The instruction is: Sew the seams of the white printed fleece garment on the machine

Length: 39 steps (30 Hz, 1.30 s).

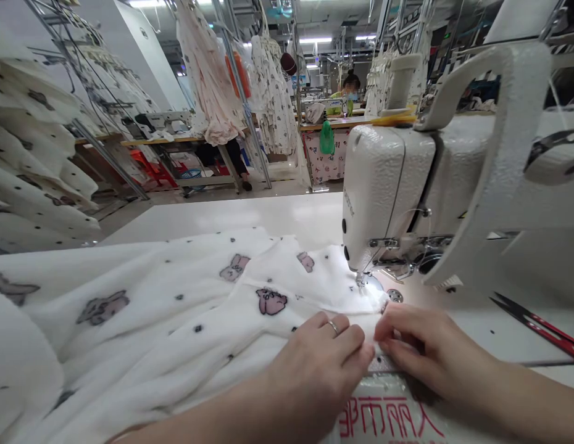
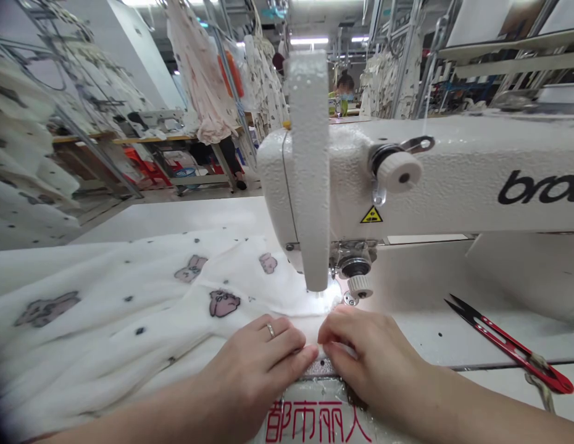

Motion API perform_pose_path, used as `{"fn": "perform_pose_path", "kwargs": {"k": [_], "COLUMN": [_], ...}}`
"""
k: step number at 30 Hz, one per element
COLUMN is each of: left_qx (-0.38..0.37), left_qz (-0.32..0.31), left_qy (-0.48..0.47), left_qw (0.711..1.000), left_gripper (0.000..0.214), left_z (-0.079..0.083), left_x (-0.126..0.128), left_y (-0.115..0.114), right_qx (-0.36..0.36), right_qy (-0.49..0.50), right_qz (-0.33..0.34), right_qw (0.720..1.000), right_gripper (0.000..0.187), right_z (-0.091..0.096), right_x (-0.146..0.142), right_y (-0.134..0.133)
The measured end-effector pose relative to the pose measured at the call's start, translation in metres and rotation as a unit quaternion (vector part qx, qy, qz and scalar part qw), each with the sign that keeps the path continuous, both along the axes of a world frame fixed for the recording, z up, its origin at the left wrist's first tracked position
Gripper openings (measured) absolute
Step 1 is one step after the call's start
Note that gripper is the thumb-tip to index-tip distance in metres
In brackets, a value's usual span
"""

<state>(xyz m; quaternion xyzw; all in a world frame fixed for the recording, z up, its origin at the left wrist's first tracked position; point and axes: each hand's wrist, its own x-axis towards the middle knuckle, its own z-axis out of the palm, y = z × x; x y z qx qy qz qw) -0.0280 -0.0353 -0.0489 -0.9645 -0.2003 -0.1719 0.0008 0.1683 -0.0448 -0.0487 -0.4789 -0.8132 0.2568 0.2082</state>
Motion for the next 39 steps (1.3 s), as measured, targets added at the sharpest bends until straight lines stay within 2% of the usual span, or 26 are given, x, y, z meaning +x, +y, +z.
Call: {"fn": "perform_pose_path", "kwargs": {"k": [2,4,6,9,14,17,20,23,29,33,39], "left_qx": [-0.009,-0.016,-0.023,-0.039,-0.079,-0.076,-0.1,-0.107,-0.112,-0.126,-0.127], "left_qz": [-0.002,0.002,0.012,0.023,-0.005,-0.019,0.005,0.015,0.019,0.042,0.052], "left_qy": [-0.002,-0.009,-0.023,-0.031,-0.035,-0.065,-0.037,-0.019,-0.002,0.015,-0.003], "left_qw": [1.0,1.0,0.999,0.998,0.996,0.995,0.994,0.994,0.994,0.991,0.991], "left_gripper": [0.03,0.031,0.03,0.028,0.029,0.029,0.029,0.032,0.032,0.031,0.028], "left_z": [-0.001,-0.001,0.002,0.007,0.007,0.006,0.009,0.012,0.009,0.009,0.01], "left_x": [-0.001,-0.002,-0.003,-0.005,-0.006,-0.007,-0.008,-0.009,-0.006,-0.004,-0.002], "left_y": [0.002,0.002,0.002,0.002,0.01,0.015,0.019,0.026,0.044,0.053,0.059], "right_qx": [0.107,0.236,0.311,0.297,0.256,0.271,0.293,0.284,0.301,0.317,0.28], "right_qy": [-0.021,-0.047,-0.049,-0.021,0.012,0.03,0.054,0.042,0.046,0.033,0.013], "right_qz": [0.053,0.092,0.133,0.166,0.139,0.128,0.128,0.108,0.051,0.042,-0.004], "right_qw": [0.993,0.966,0.94,0.94,0.957,0.953,0.946,0.952,0.951,0.947,0.96], "right_gripper": [0.021,0.024,0.023,0.023,0.023,0.022,0.022,0.024,0.021,0.018,0.017], "right_z": [-0.001,-0.004,-0.008,-0.011,-0.009,-0.007,-0.004,-0.005,-0.026,-0.043,-0.049], "right_x": [0.004,0.007,0.009,0.009,0.007,0.005,0.005,0.006,0.012,0.019,0.019], "right_y": [0.0,0.001,0.002,0.004,0.002,0.003,0.009,0.015,0.028,0.039,0.048]}}
